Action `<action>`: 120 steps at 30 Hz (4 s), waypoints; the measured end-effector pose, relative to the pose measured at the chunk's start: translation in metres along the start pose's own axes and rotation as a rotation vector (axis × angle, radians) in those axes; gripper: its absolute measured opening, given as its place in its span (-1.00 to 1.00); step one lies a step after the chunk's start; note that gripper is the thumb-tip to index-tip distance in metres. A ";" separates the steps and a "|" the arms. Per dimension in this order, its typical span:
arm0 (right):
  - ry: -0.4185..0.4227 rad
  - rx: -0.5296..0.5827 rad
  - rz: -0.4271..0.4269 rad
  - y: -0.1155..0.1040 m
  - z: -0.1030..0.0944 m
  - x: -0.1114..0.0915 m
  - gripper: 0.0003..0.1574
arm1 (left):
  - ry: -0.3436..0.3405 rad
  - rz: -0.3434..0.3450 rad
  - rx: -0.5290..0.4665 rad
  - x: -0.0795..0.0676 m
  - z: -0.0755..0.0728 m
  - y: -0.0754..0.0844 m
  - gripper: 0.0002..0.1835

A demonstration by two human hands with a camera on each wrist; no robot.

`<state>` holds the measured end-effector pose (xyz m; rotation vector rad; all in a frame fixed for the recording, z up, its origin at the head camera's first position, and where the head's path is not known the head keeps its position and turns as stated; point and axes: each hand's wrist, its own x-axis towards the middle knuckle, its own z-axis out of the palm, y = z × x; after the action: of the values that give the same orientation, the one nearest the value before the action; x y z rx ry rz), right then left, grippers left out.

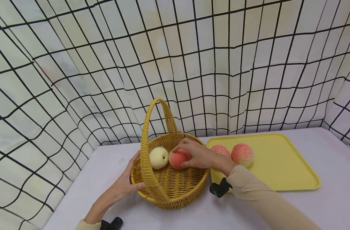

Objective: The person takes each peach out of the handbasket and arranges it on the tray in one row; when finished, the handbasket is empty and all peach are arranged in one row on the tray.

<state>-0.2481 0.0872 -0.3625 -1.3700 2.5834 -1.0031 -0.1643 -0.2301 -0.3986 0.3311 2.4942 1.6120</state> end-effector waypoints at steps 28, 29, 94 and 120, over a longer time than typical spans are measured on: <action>-0.167 -0.025 -0.008 -0.015 0.013 0.002 -0.32 | -0.006 0.014 0.001 0.000 -0.001 -0.002 0.41; -0.161 -0.026 -0.024 -0.015 0.011 0.001 -0.32 | -0.005 0.012 0.002 0.000 -0.001 -0.002 0.41; 0.253 -0.121 0.521 0.097 -0.094 -0.210 -0.09 | -0.004 -0.008 0.011 0.001 0.000 -0.001 0.38; 0.260 -0.137 0.503 0.095 -0.096 -0.203 -0.10 | -0.012 -0.002 0.024 0.001 -0.001 0.000 0.36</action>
<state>-0.2255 0.3279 -0.3903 -0.5689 3.0006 -0.9779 -0.1658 -0.2312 -0.3983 0.3404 2.5061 1.5762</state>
